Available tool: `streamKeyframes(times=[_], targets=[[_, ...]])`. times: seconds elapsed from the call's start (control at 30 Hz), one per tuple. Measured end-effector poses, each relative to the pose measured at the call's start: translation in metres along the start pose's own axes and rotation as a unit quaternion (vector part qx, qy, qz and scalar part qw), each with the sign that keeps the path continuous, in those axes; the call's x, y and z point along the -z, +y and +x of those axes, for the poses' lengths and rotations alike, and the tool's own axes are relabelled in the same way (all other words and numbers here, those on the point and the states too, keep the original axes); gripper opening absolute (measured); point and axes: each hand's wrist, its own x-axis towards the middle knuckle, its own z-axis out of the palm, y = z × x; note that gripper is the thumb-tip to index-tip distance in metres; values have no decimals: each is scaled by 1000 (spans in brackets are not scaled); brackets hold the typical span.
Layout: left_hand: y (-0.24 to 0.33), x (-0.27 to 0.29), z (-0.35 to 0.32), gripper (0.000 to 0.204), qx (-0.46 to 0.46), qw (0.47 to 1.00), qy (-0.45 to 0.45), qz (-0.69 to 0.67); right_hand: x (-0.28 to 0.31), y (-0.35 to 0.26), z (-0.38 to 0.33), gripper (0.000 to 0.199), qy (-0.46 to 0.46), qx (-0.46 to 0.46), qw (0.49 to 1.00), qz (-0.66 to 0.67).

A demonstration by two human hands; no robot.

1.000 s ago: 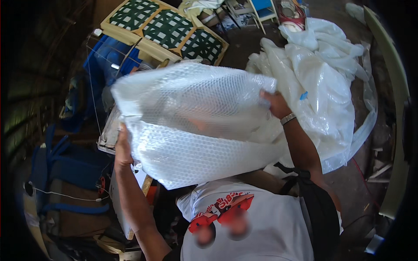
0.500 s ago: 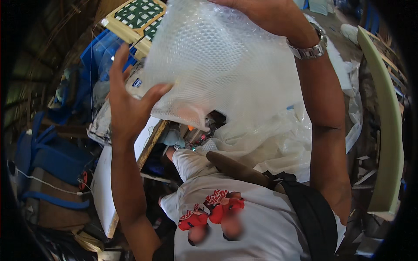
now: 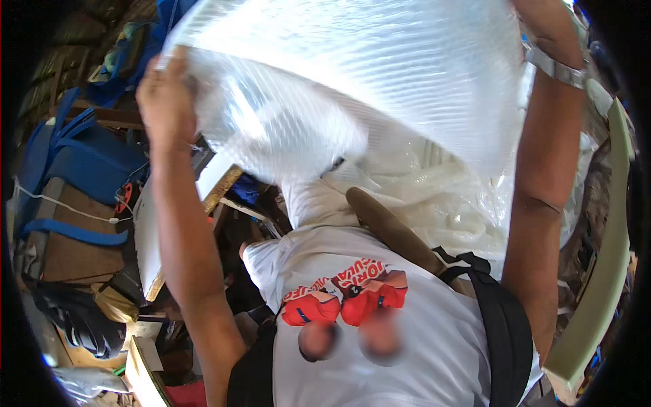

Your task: Sewing the edges of bubble wrap material using an industrial sewing machine.

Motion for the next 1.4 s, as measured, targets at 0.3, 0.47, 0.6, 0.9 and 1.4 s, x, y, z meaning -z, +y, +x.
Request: streamKeyframes(times=[0.3, 0.47, 0.6, 0.9, 1.4], targets=[[23, -108, -72, 29, -128, 864, -434, -221, -112, 3, -67, 88, -21, -90, 965, 246], [8, -100, -91, 31, -356, 845, -378, 132, -75, 98, -135, 35, -26, -113, 980, -160], [-55, -82, -89, 31, -196, 881, -424, 78, -50, 200, -204, 49, 332, -126, 868, -347], [-125, -120, -126, 32, -51, 860, -474, 181, -214, 293, -322, 41, 528, -323, 785, 3], [-185, -140, -174, 36, 38, 791, -570, 221, -332, 176, -522, 94, -510, -430, 745, 3]])
